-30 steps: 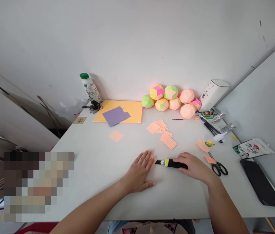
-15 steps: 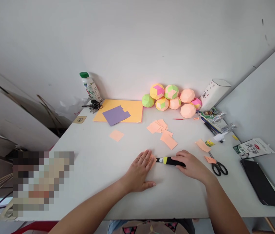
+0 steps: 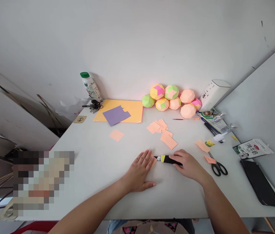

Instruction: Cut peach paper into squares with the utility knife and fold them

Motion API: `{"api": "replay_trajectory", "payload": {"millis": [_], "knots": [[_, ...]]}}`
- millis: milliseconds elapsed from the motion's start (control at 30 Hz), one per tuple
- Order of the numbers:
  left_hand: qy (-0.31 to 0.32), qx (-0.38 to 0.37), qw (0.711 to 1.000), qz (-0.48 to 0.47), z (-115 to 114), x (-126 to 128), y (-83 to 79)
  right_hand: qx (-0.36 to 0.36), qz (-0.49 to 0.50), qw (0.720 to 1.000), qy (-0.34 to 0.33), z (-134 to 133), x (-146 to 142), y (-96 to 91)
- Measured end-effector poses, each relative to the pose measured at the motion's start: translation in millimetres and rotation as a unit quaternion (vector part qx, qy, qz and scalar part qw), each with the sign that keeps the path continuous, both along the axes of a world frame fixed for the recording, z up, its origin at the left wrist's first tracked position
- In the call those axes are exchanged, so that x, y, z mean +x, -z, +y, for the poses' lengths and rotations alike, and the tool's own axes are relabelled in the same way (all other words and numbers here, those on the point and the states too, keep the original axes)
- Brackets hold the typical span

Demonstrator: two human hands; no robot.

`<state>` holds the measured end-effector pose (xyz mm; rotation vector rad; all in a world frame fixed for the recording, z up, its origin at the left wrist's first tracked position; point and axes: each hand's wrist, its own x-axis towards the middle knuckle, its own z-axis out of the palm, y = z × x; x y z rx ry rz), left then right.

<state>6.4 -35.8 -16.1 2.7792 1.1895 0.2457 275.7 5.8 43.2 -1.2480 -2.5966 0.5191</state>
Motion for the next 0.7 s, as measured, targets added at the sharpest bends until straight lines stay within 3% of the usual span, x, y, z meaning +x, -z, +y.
{"api": "replay_trajectory", "payload": {"millis": [700], "knots": [[0.0,0.007,1.0,0.001,-0.1,-0.2,-0.5,0.071,-0.007,0.997,0.017,-3.7,-12.4,10.9]]}}
